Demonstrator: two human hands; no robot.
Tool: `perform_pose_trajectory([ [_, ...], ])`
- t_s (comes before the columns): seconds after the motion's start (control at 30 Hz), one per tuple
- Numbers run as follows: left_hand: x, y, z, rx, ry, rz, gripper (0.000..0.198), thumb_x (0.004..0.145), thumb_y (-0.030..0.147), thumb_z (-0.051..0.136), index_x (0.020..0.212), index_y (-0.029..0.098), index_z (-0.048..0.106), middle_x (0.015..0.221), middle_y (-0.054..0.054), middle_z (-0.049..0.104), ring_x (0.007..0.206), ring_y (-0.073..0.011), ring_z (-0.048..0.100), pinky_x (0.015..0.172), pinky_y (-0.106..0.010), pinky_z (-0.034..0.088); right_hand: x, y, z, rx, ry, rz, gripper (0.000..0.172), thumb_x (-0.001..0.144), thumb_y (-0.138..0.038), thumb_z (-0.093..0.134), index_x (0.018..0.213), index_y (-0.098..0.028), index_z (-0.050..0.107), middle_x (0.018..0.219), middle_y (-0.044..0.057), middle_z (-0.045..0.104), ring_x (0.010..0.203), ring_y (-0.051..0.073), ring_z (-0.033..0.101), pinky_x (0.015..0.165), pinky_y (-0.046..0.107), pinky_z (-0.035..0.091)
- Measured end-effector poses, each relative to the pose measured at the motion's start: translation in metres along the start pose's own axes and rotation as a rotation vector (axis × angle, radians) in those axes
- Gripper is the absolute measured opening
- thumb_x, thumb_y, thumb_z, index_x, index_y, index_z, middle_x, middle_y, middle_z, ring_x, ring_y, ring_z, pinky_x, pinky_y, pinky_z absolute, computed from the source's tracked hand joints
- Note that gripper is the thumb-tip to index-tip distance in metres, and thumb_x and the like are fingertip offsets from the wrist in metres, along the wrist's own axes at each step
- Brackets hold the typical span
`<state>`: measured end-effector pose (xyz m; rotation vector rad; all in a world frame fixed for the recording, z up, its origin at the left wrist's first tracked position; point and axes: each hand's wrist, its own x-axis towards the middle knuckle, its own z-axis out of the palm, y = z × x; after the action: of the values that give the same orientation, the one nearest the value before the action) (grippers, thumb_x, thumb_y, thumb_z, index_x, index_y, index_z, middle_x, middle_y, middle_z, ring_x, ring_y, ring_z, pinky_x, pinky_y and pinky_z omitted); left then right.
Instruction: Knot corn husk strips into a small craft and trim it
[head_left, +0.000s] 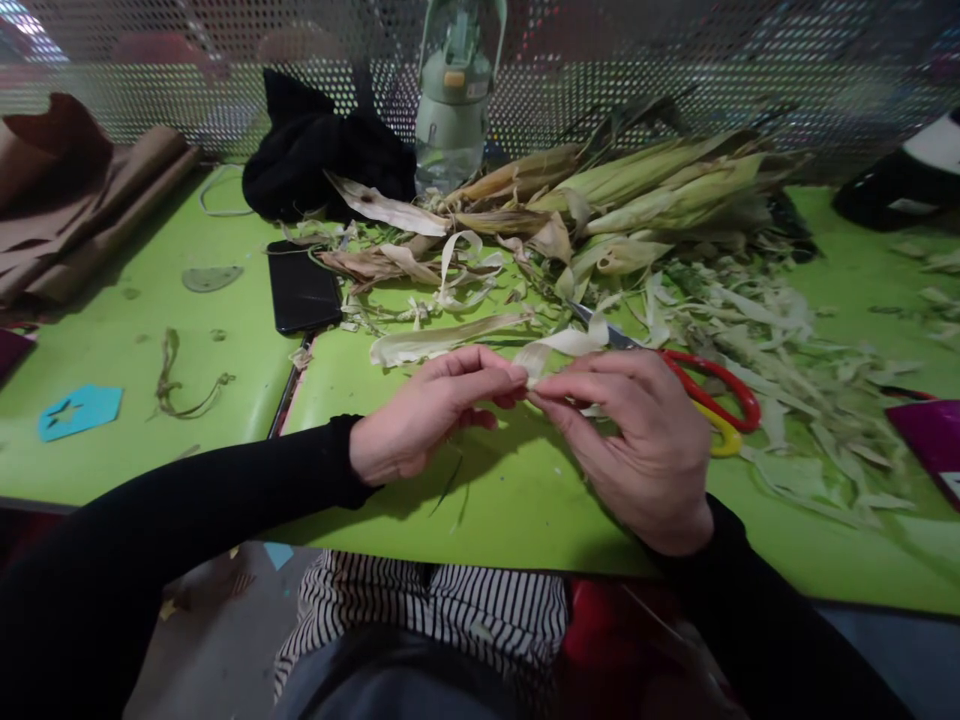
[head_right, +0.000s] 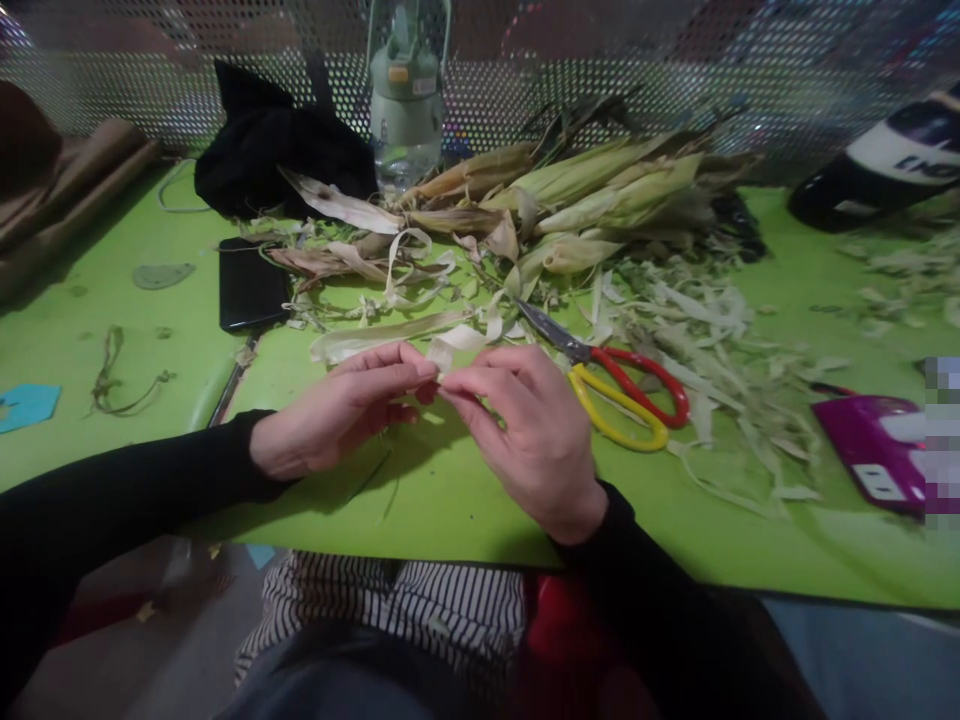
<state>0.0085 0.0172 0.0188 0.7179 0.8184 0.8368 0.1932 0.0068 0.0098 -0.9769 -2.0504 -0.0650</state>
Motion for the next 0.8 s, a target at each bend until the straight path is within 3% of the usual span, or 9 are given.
perform_pose_trajectory([
  [0.27, 0.0028, 0.0004, -0.0036, -0.015, -0.069, -0.07, 0.013, 0.082, 0.02, 0.071, 0.076, 0.014, 0.061, 0.077, 0.002, 0.061, 0.07, -0.0062, 0.056, 0.066, -0.019, 0.043, -0.0003, 0.0027, -0.0012, -0.022, -0.035, -0.057, 0.011, 0.089, -0.019, 0.069, 0.097, -0.027, 0.067, 0.091, 0.002, 0.068, 0.083, 0.018, 0.069, 0.072, 0.032, 0.058],
  [0.43, 0.0031, -0.0057, -0.0065, 0.015, -0.126, 0.032, 0.015, 0.082, 0.025, 0.074, 0.08, 0.015, 0.064, 0.083, 0.002, 0.062, 0.073, -0.0056, 0.056, 0.068, -0.019, 0.044, 0.0013, 0.0034, -0.0027, 0.03, -0.058, -0.03, 0.008, 0.089, -0.017, 0.069, 0.092, -0.024, 0.066, 0.088, 0.003, 0.067, 0.082, 0.019, 0.068, 0.07, 0.033, 0.058],
  [0.6, 0.0017, -0.0081, -0.0001, 0.095, -0.078, 0.214, 0.017, 0.082, 0.028, 0.074, 0.079, 0.015, 0.063, 0.077, 0.003, 0.061, 0.066, -0.0059, 0.052, 0.065, -0.02, 0.044, 0.0007, 0.0017, -0.0008, 0.158, -0.071, 0.186, 0.004, 0.091, -0.026, 0.066, 0.095, -0.027, 0.067, 0.084, 0.003, 0.065, 0.073, 0.018, 0.065, 0.064, 0.032, 0.057],
  [0.8, 0.0026, -0.0065, 0.0004, 0.343, -0.078, 0.39, 0.027, 0.078, 0.035, 0.078, 0.084, 0.013, 0.065, 0.078, 0.0, 0.064, 0.07, -0.0087, 0.057, 0.068, -0.022, 0.046, -0.0017, 0.0006, 0.0021, 0.399, -0.093, 0.447, 0.014, 0.092, -0.036, 0.065, 0.098, -0.023, 0.068, 0.088, 0.003, 0.069, 0.073, 0.017, 0.066, 0.064, 0.029, 0.056],
])
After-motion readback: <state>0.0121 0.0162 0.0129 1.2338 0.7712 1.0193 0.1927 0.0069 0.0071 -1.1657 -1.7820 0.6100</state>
